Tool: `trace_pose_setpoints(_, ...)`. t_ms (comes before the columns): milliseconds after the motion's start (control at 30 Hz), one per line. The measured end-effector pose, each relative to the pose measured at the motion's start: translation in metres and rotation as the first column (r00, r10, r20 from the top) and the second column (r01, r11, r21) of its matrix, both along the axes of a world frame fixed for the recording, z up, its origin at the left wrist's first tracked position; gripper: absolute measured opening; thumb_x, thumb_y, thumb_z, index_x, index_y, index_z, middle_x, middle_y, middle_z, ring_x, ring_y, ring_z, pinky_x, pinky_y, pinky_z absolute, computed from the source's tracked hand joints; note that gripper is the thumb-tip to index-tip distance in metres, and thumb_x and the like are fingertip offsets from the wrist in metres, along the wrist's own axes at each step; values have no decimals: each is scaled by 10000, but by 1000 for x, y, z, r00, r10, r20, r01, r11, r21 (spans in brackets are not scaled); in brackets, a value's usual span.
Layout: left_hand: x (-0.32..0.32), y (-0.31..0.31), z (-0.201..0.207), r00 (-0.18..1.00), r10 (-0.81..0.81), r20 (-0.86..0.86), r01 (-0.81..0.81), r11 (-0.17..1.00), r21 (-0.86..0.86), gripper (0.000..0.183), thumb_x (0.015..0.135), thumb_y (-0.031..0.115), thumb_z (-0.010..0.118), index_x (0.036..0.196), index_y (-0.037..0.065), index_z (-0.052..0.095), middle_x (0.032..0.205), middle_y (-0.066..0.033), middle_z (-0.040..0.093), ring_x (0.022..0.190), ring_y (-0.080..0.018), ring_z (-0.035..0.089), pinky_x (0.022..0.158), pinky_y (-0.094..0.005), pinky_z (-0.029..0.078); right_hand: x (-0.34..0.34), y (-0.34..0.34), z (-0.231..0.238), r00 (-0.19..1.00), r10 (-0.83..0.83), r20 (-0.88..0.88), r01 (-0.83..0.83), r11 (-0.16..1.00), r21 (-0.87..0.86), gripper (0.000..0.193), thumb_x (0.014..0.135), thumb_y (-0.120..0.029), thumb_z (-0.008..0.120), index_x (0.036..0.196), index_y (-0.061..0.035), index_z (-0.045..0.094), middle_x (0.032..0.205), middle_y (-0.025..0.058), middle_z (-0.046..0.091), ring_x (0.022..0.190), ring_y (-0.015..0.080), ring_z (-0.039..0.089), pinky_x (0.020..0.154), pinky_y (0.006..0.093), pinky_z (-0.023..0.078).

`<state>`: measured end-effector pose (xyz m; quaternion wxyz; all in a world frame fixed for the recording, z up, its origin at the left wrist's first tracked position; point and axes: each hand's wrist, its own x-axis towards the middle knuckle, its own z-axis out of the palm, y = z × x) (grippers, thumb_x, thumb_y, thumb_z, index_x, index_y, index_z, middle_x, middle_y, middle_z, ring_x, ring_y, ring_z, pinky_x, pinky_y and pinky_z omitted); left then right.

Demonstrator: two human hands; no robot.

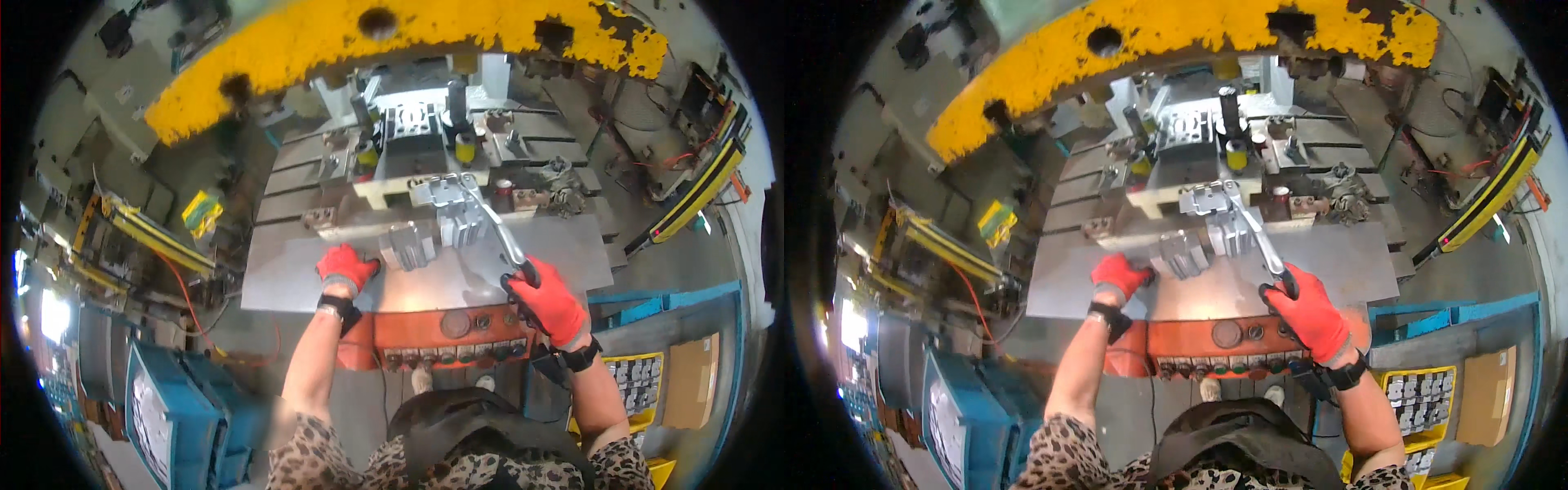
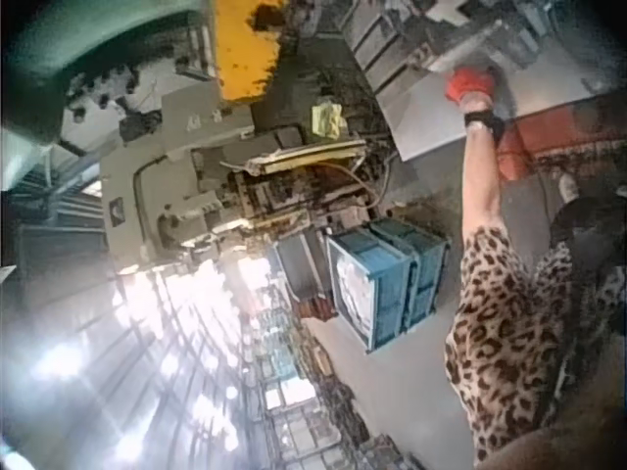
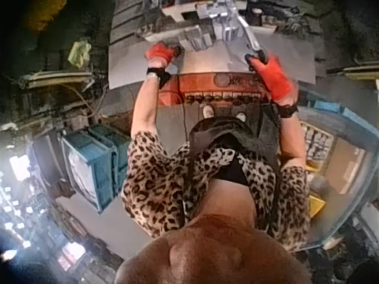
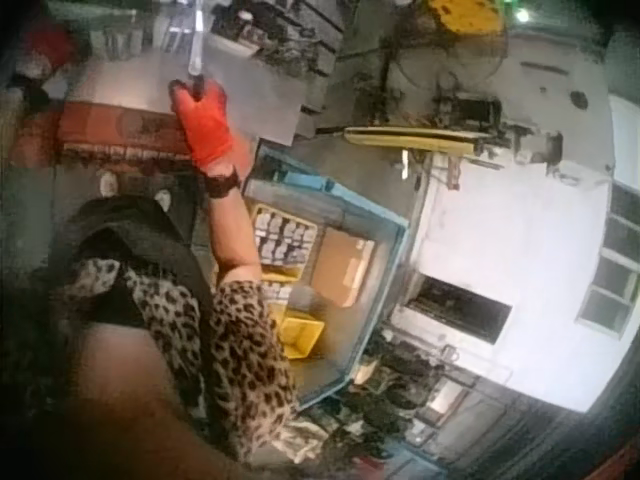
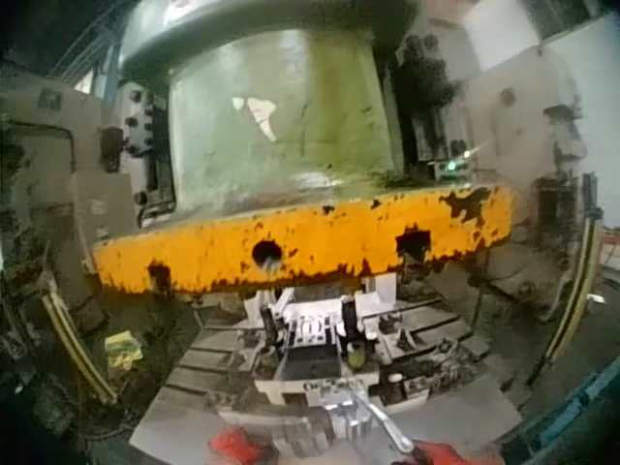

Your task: Operator uses a hydraulic press to shape metal parts, using tongs to move workpieces between the stage and storage bins.

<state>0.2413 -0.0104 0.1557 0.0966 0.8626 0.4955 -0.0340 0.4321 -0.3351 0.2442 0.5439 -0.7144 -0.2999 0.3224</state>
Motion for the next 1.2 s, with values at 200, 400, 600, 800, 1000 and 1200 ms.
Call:
trace_pose_setpoints(200, -2, 0, -4, 1000, 3, 1, -3, 1000, 23, 745, 714, 669, 711, 1109, 39, 648, 1169, -197, 665, 1090, -353, 640, 910, -472, 510, 31, 107, 16, 984, -48, 170, 34, 996, 82, 219, 911, -234, 649, 933, -22, 598, 735, 57, 591, 682, 173, 571, 616, 348, 463)
trace_pose_setpoints(400, 1, 1, -4, 998, 61, -5, -60, 998, 31, 798, 715, 700, 709, 1137, 26, 643, 1168, -214, 658, 1104, -353, 644, 914, -460, 516, 55, 225, 2, 871, -190, 453, 188, 981, 50, 382, 902, -344, 625, 993, 26, 651, 1015, 255, 685, 994, 409, 649, 882, 461, 503)
trace_pose_setpoints(600, -7, 4, -6, 997, 64, 41, -62, 997, -53, 849, 719, 707, 701, 1222, 34, 580, 1207, -217, 624, 1091, -374, 644, 894, -470, 521, 48, 239, -6, 825, -147, 546, 233, 968, -90, 415, 904, -353, 593, 1002, 44, 663, 1082, 292, 667, 1039, 422, 641, 933, 467, 498)
trace_pose_setpoints(800, -25, 1, 7, 989, 45, 143, -50, 998, 28, 805, 749, 657, 708, 1236, 42, 528, 1170, -231, 607, 1056, -411, 638, 859, -502, 518, 47, 240, 9, 777, -83, 624, 225, 962, -152, 375, 872, -323, 597, 995, 20, 683, 1041, 282, 681, 1016, 423, 655, 909, 470, 517)
trace_pose_setpoints(1000, -57, -3, 26, 951, 17, 309, -52, 993, 107, 788, 817, 565, 697, 1349, 17, 507, 1231, -245, 595, 1108, -417, 610, 915, -478, 498, 53, 235, 10, 477, 212, 853, 216, 913, -347, 397, 892, -215, 549, 1171, 63, 598, 996, 250, 700, 937, 384, 691, 805, 479, 540)
trace_pose_setpoints(1200, -121, 7, 28, 821, 169, 545, -146, 986, -84, 705, 873, 462, 672, 1386, 8, 507, 1299, -256, 584, 1153, -389, 600, 944, -436, 494, 57, 148, -2, 308, 99, 946, 179, 971, -159, 379, 866, -157, 574, 1183, 50, 565, 839, 163, 683, 762, 342, 688, 655, 471, 545)
